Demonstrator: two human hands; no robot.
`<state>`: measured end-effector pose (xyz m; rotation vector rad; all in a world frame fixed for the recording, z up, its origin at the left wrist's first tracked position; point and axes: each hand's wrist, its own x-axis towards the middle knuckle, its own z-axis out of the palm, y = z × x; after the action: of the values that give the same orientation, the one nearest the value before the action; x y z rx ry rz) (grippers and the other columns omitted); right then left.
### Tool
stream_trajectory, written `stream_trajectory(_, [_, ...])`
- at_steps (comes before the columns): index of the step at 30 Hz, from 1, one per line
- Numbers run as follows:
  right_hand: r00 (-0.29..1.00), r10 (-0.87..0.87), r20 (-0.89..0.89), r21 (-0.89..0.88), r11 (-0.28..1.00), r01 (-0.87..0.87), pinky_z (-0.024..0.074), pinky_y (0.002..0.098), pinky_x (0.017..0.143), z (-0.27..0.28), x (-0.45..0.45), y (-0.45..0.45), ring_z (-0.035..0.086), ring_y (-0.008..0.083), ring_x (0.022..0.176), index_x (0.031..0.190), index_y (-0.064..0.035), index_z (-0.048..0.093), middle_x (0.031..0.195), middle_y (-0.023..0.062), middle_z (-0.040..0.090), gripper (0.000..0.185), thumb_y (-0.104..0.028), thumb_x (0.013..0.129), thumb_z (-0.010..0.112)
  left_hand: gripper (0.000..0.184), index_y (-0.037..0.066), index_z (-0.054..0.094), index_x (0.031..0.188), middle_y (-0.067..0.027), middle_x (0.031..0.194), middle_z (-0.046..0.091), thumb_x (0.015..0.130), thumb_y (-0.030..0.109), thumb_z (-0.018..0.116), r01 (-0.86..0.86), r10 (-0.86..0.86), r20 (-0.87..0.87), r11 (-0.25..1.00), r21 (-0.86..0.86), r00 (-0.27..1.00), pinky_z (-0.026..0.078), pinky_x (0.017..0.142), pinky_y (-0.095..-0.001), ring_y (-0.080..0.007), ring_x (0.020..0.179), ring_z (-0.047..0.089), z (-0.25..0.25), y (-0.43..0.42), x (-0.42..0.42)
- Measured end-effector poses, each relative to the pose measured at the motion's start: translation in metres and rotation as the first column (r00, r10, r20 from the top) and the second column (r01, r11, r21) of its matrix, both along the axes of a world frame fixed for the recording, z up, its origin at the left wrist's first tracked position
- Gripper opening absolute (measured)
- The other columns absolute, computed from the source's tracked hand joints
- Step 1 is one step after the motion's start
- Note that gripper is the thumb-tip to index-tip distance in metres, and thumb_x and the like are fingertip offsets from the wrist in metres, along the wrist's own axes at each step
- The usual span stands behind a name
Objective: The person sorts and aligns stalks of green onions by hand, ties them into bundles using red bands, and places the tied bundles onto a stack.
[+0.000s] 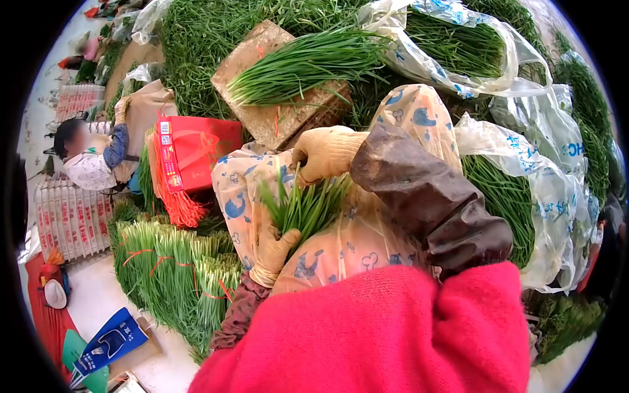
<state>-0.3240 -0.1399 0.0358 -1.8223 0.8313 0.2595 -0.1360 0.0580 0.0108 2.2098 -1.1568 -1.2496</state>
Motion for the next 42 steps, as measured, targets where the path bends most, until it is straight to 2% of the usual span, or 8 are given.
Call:
stream_trajectory(2, [0.997,-0.044,0.067,0.001,0.999,0.044,0.0513,0.033,0.078,0.002,0.0,0.003,0.067,0.024,0.087,0.106,-0.0133,0.071,0.093,0.0078,0.071,0.037,-0.032,0.074,0.069,0.058,-0.004,0.044,0.132,-0.0069,0.106,0.063,0.086,0.018,0.072,-0.006,-0.101,-0.429,0.971,-0.241,0.897,0.048,0.089,-0.0268,-0.0141,0.098,0.06,-0.005,-0.003,-0.009])
stream_trajectory(8, [0.957,-0.257,0.134,0.048,0.966,0.253,0.0524,0.0323,0.068,0.001,-0.006,-0.007,0.066,0.0163,0.074,0.092,-0.0089,0.073,0.085,0.0054,0.071,0.02,-0.022,0.079,0.065,0.047,-0.004,0.053,0.124,-0.0069,0.112,0.062,0.088,0.02,0.07,0.059,-0.054,-0.54,0.998,-0.009,0.84,0.048,0.088,-0.0272,-0.0141,0.1,0.059,-0.009,-0.007,0.001])
stream_trajectory(13, [0.318,-0.875,0.366,0.194,0.406,0.893,0.0528,0.0332,0.075,-0.041,-0.052,-0.058,0.066,0.0175,0.076,0.095,-0.0084,0.072,0.082,0.0064,0.071,0.028,-0.034,0.087,0.062,0.053,-0.003,0.055,0.123,-0.0069,0.111,0.062,0.089,0.035,0.068,0.015,-0.039,-0.472,0.998,-0.055,0.881,0.045,0.084,-0.0282,-0.0136,0.094,0.056,-0.002,-0.004,0.004])
stream_trajectory(15, [0.621,-0.751,0.224,-0.298,0.554,0.777,0.0522,0.0364,0.08,-0.047,-0.076,-0.074,0.066,0.0232,0.083,0.101,-0.0094,0.071,0.088,0.01,0.07,0.041,-0.047,0.09,0.058,0.052,-0.002,0.057,0.12,-0.0047,0.11,0.062,0.09,0.038,0.065,-0.09,-0.012,-0.492,0.979,-0.184,0.871,0.043,0.087,-0.0285,-0.0132,0.096,0.053,0.002,-0.006,0.001])
stream_trajectory(20, [0.971,-0.204,0.123,-0.056,0.976,0.212,0.0456,0.0362,0.099,-0.008,-0.047,0.001,0.058,0.0284,0.114,0.143,-0.0097,0.038,0.128,0.0171,0.057,0.075,-0.036,0.081,0.072,0.053,-0.002,0.056,0.123,-0.0038,0.113,0.061,0.092,0.041,0.063,-0.102,-0.02,-0.413,0.957,-0.271,0.91,0.041,0.089,-0.0293,-0.0135,0.099,0.051,0.002,-0.006,0.001])
stream_trajectory(33, [0.635,-0.738,0.226,-0.083,0.635,0.768,0.0516,0.0365,0.078,-0.095,-0.059,-0.005,0.066,0.0311,0.091,0.111,-0.0072,0.064,0.096,0.0161,0.068,0.027,-0.009,0.087,0.053,0.061,0.005,0.027,0.147,-0.0067,0.133,0.048,0.098,0.025,0.055,-0.477,0.315,-0.635,0.873,-0.098,0.706,0.042,0.095,-0.0298,-0.0152,0.114,0.048,-0.041,0.029,0.029])
stream_trajectory(39, [0.926,-0.281,0.253,-0.288,0.891,0.35,0.0524,0.0353,0.081,-0.062,-0.077,0.012,0.066,0.0277,0.093,0.127,-0.0092,0.056,0.1,0.0133,0.068,0.052,-0.007,0.076,0.064,0.05,0.005,0.04,0.136,-0.0081,0.12,0.057,0.099,0.037,0.05,-0.558,0.395,-0.744,0.829,0.035,0.54,0.051,0.085,-0.0322,-0.0183,0.102,0.058,-0.042,0.026,0.039])
stream_trajectory(42, [0.91,-0.404,0.088,0.49,0.813,0.314,0.0546,0.0333,0.069,-0.002,-0.05,0.021,0.065,0.0179,0.079,0.145,-0.0133,0.035,0.091,0.014,0.066,0.079,-0.008,0.073,0.067,0.056,0.004,0.041,0.136,-0.0141,0.126,0.057,0.096,0.041,0.052,-0.532,0.368,-0.796,0.844,0.068,0.481,0.052,0.093,-0.0431,-0.0288,0.108,0.06,-0.043,0.024,0.039])
